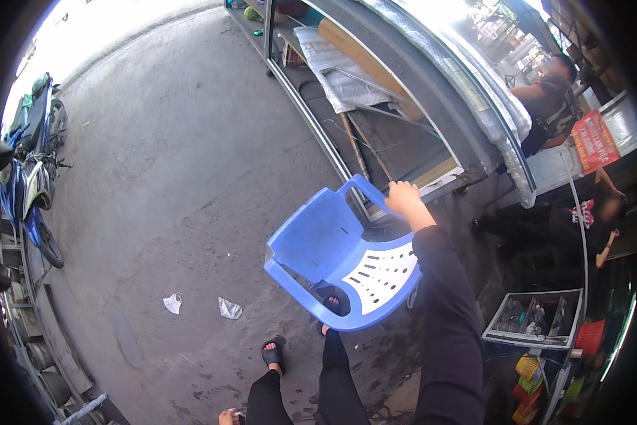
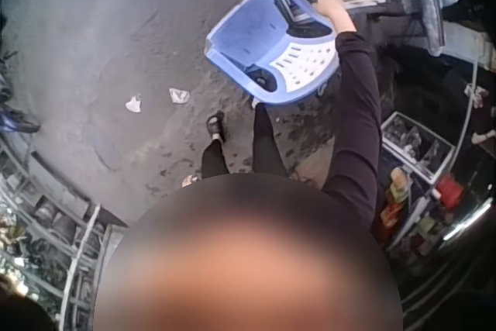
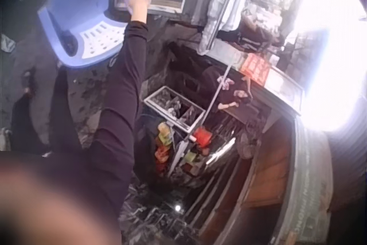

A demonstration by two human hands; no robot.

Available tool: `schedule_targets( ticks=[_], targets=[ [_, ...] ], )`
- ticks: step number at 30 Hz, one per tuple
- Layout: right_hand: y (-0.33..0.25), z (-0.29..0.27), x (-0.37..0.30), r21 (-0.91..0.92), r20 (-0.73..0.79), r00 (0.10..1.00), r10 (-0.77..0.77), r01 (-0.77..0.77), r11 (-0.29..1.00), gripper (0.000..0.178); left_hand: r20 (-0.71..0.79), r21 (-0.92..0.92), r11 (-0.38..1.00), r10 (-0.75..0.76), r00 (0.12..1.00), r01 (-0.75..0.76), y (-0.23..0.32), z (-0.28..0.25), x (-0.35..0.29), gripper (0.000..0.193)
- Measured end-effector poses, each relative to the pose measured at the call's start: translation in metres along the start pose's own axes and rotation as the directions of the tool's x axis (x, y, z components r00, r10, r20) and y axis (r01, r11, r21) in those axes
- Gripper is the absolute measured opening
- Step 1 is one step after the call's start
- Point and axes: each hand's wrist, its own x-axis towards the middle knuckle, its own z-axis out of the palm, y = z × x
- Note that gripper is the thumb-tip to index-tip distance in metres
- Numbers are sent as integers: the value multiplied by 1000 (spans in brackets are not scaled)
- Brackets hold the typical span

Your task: The person repeatedly handles long metal profiles and a black cable, aligning the cable along the profiles and moving them between a workbench and the floor. The person also briefly moves a blue plastic chair and interacts with other items on the bench.

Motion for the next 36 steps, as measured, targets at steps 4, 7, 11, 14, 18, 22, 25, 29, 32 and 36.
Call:
schedule_targets(
  ticks=[4, 7, 11, 14, 18, 22, 25, 29, 32, 36],
  targets=[
    [27, 23, 90, 2, -6, 1000, 18, -18, 1000, 51, -203, 261, 930, 314, 927, -258, 66, 106, 45, 29],
    [43, 51, 186, 105, -5, 998, 55, -55, 993, 53, -74, 152, 933, 339, 938, -325, 133, 228, 60, 36],
    [77, 87, 323, 88, -235, 960, 150, -133, 987, 70, -15, -234, 970, 61, 998, -63, 197, 409, 51, 48],
    [109, 105, 400, 47, -341, 902, 263, -263, 964, 86, -355, 232, 940, 321, 878, -250, 214, 481, 25, 45],
    [164, 103, 465, 0, -394, 843, 366, -398, 917, 91, -528, 364, 922, 323, 785, -134, 232, 504, 13, 41],
    [214, 93, 508, -9, -400, 810, 429, -471, 882, 102, -575, 115, 972, 235, 783, -207, 248, 508, 16, 39],
    [239, 100, 520, -69, -299, 851, 432, -470, 880, 97, -571, 114, 984, 178, 801, -138, 250, 508, 19, 39],
    [243, 121, 517, -144, -404, 876, 262, -344, 928, 50, -532, 164, 979, 191, 825, -121, 242, 506, 22, 39],
    [204, 121, 515, 52, -685, 709, 167, -181, 982, 37, -507, 224, 959, 266, 820, -173, 238, 507, 21, 39],
    [81, 68, 506, 70, -739, 673, -24, 113, 991, 36, -589, 409, 898, 397, 704, -165, 248, 510, 10, 38]
  ],
)
